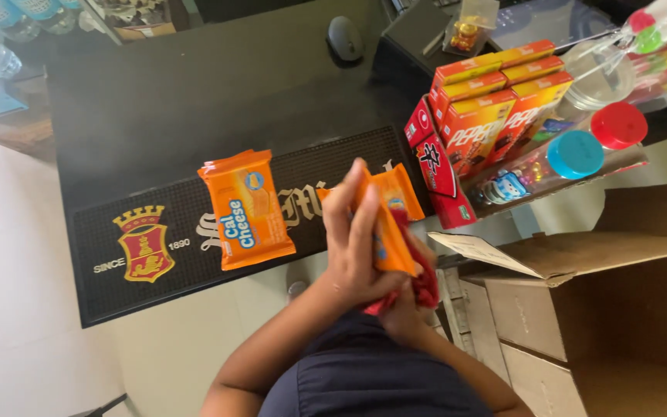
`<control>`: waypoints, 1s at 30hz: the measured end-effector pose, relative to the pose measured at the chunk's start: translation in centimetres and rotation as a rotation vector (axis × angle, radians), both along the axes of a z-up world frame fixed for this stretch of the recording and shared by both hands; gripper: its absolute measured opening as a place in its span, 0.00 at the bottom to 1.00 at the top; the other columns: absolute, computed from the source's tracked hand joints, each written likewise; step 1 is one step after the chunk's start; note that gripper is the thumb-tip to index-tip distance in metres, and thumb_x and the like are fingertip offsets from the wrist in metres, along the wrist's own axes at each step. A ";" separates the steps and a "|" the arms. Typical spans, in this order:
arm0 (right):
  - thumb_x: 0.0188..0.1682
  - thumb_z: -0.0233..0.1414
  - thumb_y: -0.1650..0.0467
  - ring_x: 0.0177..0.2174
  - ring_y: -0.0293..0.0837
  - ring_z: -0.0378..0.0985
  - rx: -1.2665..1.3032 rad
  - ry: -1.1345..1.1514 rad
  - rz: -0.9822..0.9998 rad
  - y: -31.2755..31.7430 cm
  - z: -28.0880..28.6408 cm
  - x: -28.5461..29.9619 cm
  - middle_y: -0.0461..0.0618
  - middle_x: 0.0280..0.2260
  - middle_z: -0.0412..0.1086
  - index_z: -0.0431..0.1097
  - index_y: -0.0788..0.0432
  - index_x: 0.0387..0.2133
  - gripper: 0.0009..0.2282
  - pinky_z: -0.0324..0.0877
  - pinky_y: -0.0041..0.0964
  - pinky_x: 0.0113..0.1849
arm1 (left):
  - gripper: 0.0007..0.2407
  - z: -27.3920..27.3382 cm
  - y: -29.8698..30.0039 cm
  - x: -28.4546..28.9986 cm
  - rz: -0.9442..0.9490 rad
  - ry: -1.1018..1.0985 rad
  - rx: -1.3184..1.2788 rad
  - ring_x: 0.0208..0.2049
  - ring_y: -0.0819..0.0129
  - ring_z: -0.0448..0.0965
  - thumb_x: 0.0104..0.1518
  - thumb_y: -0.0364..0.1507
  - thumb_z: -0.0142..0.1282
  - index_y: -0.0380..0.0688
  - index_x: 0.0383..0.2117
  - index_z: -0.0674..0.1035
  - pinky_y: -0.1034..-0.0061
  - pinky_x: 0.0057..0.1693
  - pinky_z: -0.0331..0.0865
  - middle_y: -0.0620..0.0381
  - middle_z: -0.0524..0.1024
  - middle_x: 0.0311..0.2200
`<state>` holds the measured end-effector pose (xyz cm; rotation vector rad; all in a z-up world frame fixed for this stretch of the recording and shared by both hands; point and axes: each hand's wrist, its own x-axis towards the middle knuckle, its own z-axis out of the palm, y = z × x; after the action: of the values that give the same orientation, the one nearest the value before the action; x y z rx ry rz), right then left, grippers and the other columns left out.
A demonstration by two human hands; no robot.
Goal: The recorder wipes down snack packages with a cloth and places them onto shelves in a store.
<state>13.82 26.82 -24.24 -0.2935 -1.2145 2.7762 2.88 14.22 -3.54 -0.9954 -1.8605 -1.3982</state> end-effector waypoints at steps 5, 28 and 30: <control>0.56 0.44 0.49 0.60 0.55 0.64 0.039 0.169 -0.368 3.4 11.8 -1.1 0.53 0.62 0.61 0.52 0.56 0.67 0.33 0.58 0.55 0.62 | 0.40 1.6 0.8 -1.6 0.100 -0.044 -0.173 0.67 0.42 0.62 0.57 0.52 0.58 0.37 0.70 0.60 0.54 0.70 0.59 0.34 0.54 0.71; 0.59 0.35 0.50 0.63 0.55 0.67 0.057 0.297 -0.377 2.7 18.6 -9.3 0.52 0.64 0.62 0.54 0.55 0.69 0.31 0.62 0.54 0.64 | 0.26 3.1 -9.2 -2.4 0.699 -0.398 -0.477 0.56 0.55 0.71 0.55 0.44 0.67 0.50 0.59 0.74 0.58 0.60 0.65 0.53 0.72 0.55; 0.57 0.34 0.52 0.63 0.54 0.67 -0.056 0.237 -0.346 1.1 18.5 -10.1 0.50 0.64 0.63 0.53 0.52 0.68 0.29 0.62 0.53 0.64 | 0.31 3.0 -11.9 -2.5 0.921 -0.590 -0.474 0.47 0.49 0.72 0.48 0.43 0.70 0.43 0.56 0.73 0.55 0.50 0.67 0.45 0.71 0.46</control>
<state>3.68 27.97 -5.77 -0.1547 -0.9325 2.4653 0.33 2.32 -0.57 0.2042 -2.6410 -0.7089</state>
